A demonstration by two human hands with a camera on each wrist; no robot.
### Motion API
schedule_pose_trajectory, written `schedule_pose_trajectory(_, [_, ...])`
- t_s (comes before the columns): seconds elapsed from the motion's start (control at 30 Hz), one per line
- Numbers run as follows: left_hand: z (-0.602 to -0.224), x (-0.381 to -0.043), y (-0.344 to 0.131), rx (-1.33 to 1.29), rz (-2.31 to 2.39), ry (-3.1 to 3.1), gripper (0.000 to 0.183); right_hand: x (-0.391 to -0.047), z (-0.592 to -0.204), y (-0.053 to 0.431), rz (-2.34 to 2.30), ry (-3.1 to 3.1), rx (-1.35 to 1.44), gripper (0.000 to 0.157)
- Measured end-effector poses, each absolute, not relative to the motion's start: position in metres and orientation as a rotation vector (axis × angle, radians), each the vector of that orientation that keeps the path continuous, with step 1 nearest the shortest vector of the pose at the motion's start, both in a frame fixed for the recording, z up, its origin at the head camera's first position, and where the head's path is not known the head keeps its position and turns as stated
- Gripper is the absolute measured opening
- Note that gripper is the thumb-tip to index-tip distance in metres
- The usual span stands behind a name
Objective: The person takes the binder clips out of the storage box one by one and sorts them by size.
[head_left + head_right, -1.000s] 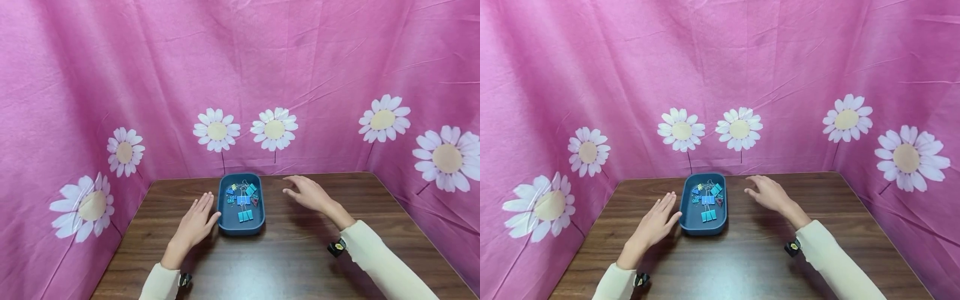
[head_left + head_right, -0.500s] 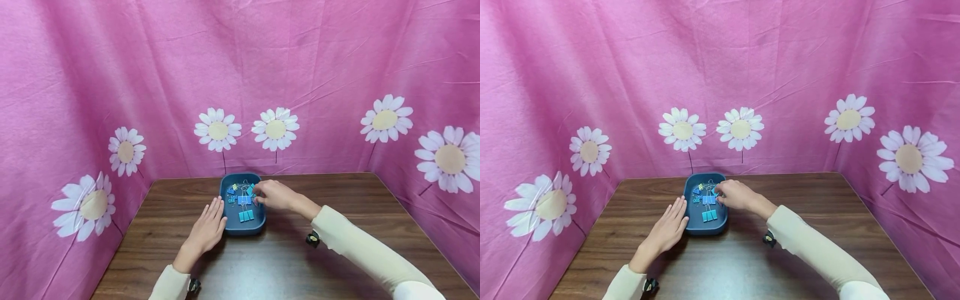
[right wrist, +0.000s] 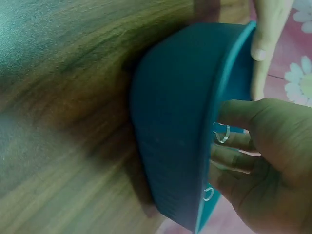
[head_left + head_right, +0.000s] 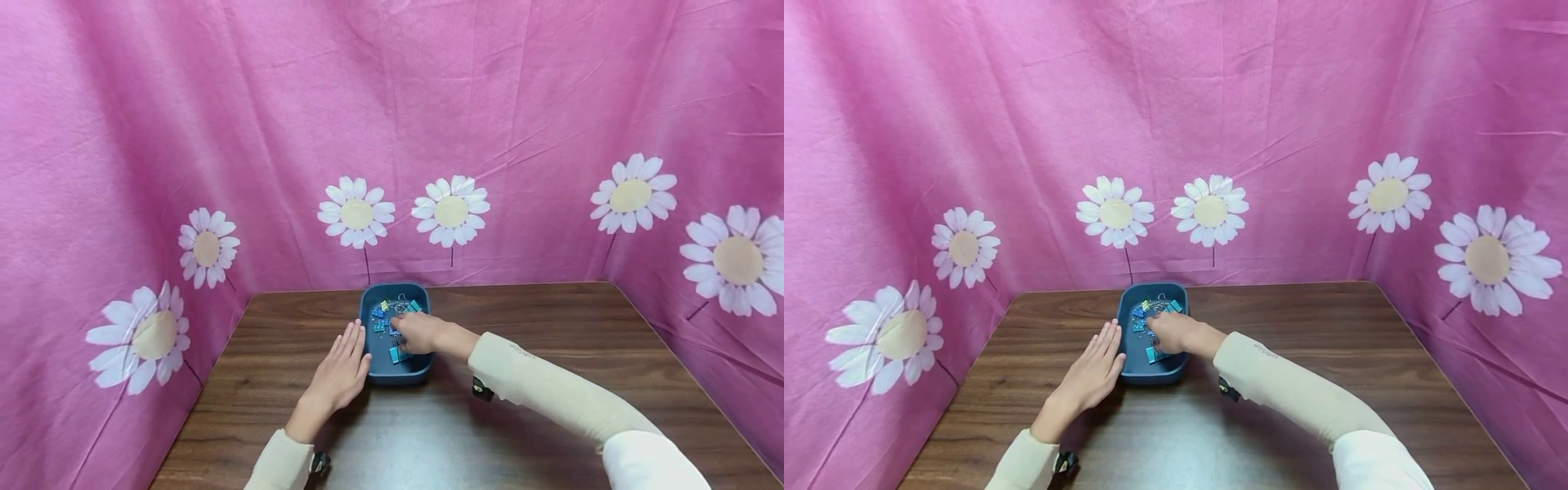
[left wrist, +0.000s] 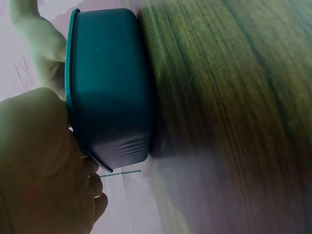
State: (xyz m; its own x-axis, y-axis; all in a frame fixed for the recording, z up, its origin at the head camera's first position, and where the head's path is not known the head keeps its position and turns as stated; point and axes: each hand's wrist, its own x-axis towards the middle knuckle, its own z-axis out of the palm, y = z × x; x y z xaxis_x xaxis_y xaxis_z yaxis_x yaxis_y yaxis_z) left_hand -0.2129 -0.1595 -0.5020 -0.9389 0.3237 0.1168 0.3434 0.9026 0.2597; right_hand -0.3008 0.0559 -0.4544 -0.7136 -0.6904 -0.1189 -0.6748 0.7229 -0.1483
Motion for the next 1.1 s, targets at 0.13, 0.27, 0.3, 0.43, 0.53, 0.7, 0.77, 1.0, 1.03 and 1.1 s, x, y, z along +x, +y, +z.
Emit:
schedule_pose_trajectory(0.13, [-0.502, -0.213, -0.159, -0.527, -0.447, -2.994, 0.061, -0.303, -0.465, 0.052, -0.100, 2.729, -1.002, 0.060])
schedule_pose_trajectory(0.27, [-0.503, -0.212, -0.159, -0.530, -0.463, -2.996, 0.061, -0.305, -0.473, 0.051, -0.097, 2.717, -0.998, 0.054])
schedule_pose_trajectory(0.3, [-0.503, -0.212, -0.159, -0.530, -0.470, -2.998, 0.062, -0.305, -0.474, 0.052, -0.117, 2.715, -1.009, 0.047])
schedule_pose_trajectory(0.43, [-0.504, -0.213, -0.159, -0.536, -0.485, -2.997, 0.061, -0.306, -0.476, 0.054, -0.171, 2.702, -1.064, 0.025])
schedule_pose_trajectory(0.53, [-0.504, -0.213, -0.159, -0.534, -0.491, -2.994, 0.061, -0.308, -0.474, 0.056, -0.205, 2.699, -1.134, 0.023])
schedule_pose_trajectory(0.7, [-0.503, -0.213, -0.160, -0.533, -0.484, -3.000, 0.062, -0.311, -0.469, 0.058, -0.308, 2.692, -1.235, 0.020])
schedule_pose_trajectory(0.77, [-0.502, -0.213, -0.160, -0.533, -0.481, -3.008, 0.062, -0.312, -0.468, 0.058, -0.348, 2.686, -1.242, 0.017])
schedule_pose_trajectory(1.0, [-0.502, -0.211, -0.160, -0.536, -0.488, -3.004, 0.060, -0.313, -0.465, 0.060, -0.402, 2.692, -1.259, 0.019])
schedule_pose_trajectory(1.03, [-0.501, -0.211, -0.160, -0.536, -0.493, -3.002, 0.060, -0.313, -0.464, 0.060, -0.412, 2.695, -1.264, 0.019])
schedule_pose_trajectory(1.1, [-0.500, -0.210, -0.160, -0.536, -0.495, -3.002, 0.060, -0.313, -0.462, 0.060, -0.443, 2.704, -1.265, 0.018])
